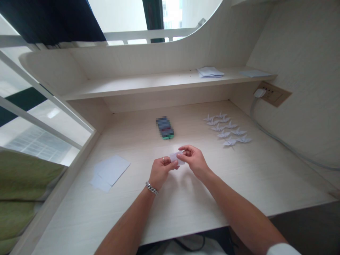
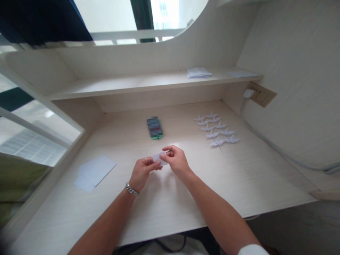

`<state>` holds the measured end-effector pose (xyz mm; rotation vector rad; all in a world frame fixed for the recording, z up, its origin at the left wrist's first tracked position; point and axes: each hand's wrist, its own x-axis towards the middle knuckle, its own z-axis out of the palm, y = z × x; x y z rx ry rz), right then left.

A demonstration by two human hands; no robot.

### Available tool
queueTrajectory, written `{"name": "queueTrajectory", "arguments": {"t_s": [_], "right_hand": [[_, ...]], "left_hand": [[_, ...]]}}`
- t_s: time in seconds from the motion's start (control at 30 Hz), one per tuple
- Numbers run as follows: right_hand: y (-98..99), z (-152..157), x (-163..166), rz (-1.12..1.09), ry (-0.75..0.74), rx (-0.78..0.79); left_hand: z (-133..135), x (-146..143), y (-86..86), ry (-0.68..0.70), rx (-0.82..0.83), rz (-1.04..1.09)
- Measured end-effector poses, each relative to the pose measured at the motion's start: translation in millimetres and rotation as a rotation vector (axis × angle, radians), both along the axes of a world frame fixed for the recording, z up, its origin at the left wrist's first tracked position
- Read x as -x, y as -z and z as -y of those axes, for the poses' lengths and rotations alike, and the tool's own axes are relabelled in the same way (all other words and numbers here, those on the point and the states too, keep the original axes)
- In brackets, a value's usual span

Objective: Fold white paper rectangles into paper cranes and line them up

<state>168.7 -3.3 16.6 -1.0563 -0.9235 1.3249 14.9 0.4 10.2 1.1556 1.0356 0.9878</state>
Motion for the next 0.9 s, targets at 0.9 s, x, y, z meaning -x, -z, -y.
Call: {"name": "queueTrajectory", "arguments": {"t_s": [0.9], "right_hand": [[-5.4,1.6,0.3,-0.009,-0.056,0.018]], "left_hand": [[-2.0,-1.4,-0.4,-0.105,0.018,0.12]]}}
